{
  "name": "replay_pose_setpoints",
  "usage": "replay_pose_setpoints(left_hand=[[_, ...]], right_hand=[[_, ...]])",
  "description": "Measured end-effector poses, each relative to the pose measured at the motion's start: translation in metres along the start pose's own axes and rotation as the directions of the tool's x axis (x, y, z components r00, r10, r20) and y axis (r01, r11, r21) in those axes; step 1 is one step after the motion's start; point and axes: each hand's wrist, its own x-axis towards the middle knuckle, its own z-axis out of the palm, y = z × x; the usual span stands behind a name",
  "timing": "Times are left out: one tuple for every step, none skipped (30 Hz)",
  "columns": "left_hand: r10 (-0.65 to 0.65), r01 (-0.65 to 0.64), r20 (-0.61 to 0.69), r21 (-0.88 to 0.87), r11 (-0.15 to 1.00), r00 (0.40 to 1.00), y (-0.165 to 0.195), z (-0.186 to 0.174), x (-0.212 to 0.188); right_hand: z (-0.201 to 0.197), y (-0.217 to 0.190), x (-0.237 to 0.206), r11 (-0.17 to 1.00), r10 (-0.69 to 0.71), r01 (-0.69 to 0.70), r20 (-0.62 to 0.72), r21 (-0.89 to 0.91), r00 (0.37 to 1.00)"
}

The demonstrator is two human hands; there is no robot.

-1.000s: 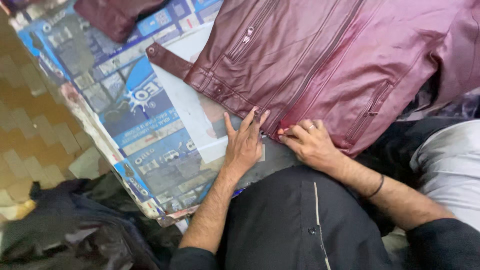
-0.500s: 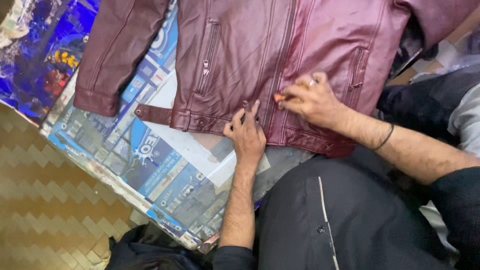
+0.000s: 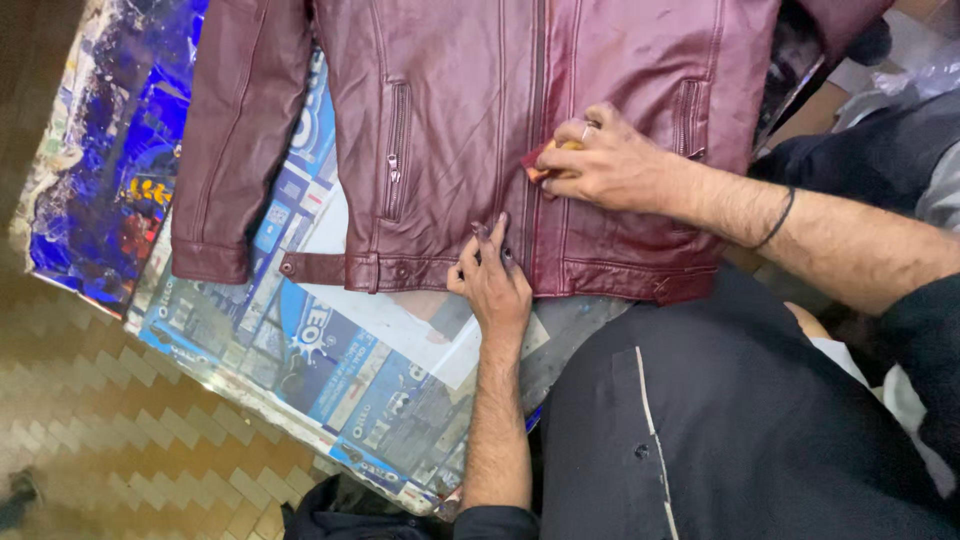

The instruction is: The person wipes a maroon leather jacket laid on a workbench using a small reddish sponge or cloth. They repeatedly rub the front panels, sleeves, and lower sections, then flip the jacket to wipe the back. The jacket remains on the table throughout.

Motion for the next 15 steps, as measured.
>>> replay_pose_setpoints(left_hand=[[0.006,-0.006,0.000,0.013,1.000,1.000,0.000,0.000,0.000],[0.015,-0.015,-0.007,0.003,1.000,1.000,0.001,0.000,0.001],[0.018,-0.018,-0.011,-0.006,1.000,1.000,0.001,0.000,0.001],[0.018,-0.018,-0.013,-0.011,1.000,1.000,0.002,0.000,0.000],[0.023,-0.023,-0.015,-0.004,1.000,1.000,0.002,0.000,0.001],[0.025,-0.025,-0.018,0.003,1.000,1.000,0.002,0.000,0.001],[0.029,-0.028,-0.023,0.011,1.000,0.999,0.002,0.000,0.001],[0.022,-0.022,-0.023,0.009,1.000,0.999,0.001,0.001,0.000],[0.020,-0.019,-0.022,0.007,1.000,1.000,0.001,0.001,0.000],[0.018,-0.018,-0.019,0.003,1.000,1.000,0.000,0.002,-0.001],[0.013,-0.013,-0.003,0.027,1.000,1.000,0.000,0.002,-0.001],[0.003,-0.004,0.017,0.052,0.999,1.000,0.000,0.003,-0.002],[-0.007,0.004,0.035,0.077,0.997,0.999,-0.001,0.003,-0.002],[0.010,-0.010,0.011,0.055,0.998,1.000,0.000,0.003,-0.002],[0.024,-0.023,-0.016,0.035,0.999,1.000,0.000,0.003,-0.002]], right_hand=[[-0.002,0.007,0.001,0.999,-0.001,0.001,0.011,-0.052,1.000],[-0.004,0.013,0.001,0.994,0.000,0.003,0.024,-0.105,1.000],[-0.007,0.017,0.001,0.991,0.074,-0.073,-0.002,-0.110,0.997],[-0.010,0.023,0.002,0.983,0.146,-0.148,-0.028,-0.107,0.989],[-0.013,0.025,0.003,0.970,0.218,-0.223,-0.055,-0.101,0.974],[-0.015,0.028,0.005,0.968,0.237,-0.242,-0.068,-0.064,0.969],[-0.017,0.030,0.007,0.966,0.256,-0.258,-0.082,-0.026,0.963],[-0.018,0.032,0.009,0.962,0.273,-0.273,-0.098,0.008,0.957],[-0.019,0.035,0.013,0.987,0.157,-0.159,-0.081,-0.017,0.984],[-0.019,0.037,0.018,0.998,0.043,-0.045,-0.060,-0.040,0.997],[-0.021,0.042,0.022,0.996,-0.070,0.068,-0.033,-0.059,0.997],[-0.024,0.048,0.027,0.999,0.016,-0.017,-0.032,-0.038,0.999],[-0.027,0.053,0.032,0.995,0.101,-0.102,-0.030,-0.016,0.994],[-0.031,0.059,0.038,0.984,0.181,-0.181,-0.027,0.004,0.983],[-0.035,0.063,0.043,0.992,0.128,-0.128,-0.022,0.022,0.991]])
